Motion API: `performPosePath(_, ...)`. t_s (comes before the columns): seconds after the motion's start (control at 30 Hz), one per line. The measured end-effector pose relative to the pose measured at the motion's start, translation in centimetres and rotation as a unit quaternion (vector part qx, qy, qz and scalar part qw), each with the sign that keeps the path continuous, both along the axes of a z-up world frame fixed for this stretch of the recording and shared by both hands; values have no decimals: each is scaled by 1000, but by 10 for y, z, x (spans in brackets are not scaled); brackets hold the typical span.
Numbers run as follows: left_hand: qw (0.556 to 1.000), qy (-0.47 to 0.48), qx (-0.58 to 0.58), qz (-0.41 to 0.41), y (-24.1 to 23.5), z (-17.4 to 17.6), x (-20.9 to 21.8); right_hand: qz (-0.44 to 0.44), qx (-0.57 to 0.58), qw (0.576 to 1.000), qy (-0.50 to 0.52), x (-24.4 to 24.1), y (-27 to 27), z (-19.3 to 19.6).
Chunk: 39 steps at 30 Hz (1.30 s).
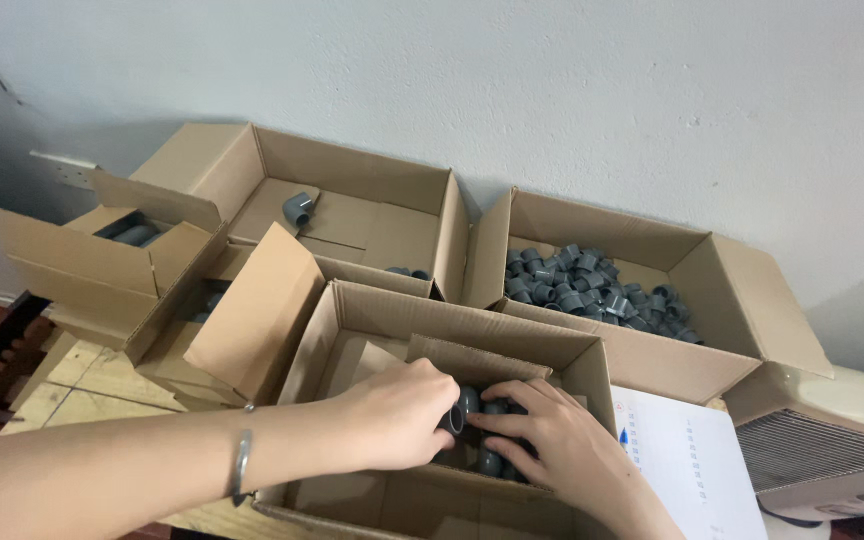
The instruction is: The person places small gray plastic components into a cardboard box insert, organizes them into rows, and then places the filled insert into a larger shipping box. They then note the count on a document using a pen.
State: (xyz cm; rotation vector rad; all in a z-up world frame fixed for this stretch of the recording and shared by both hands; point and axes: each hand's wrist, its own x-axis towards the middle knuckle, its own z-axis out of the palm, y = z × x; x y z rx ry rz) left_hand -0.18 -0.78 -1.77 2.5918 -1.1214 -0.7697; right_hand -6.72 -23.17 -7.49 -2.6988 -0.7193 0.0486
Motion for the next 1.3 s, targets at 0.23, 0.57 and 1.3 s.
performPosePath(0.23, 994, 71, 57, 53, -26, -21, 10, 0, -14, 1000, -15, 1, -3, -5)
performPosePath(0.57, 980, 117, 11, 164, -42, -56, 7, 35, 9, 998, -44, 2, -4, -4)
performPosePath(1.3, 907, 337, 8, 254, -38, -65, 17, 20, 29, 999, -17, 0, -1, -1)
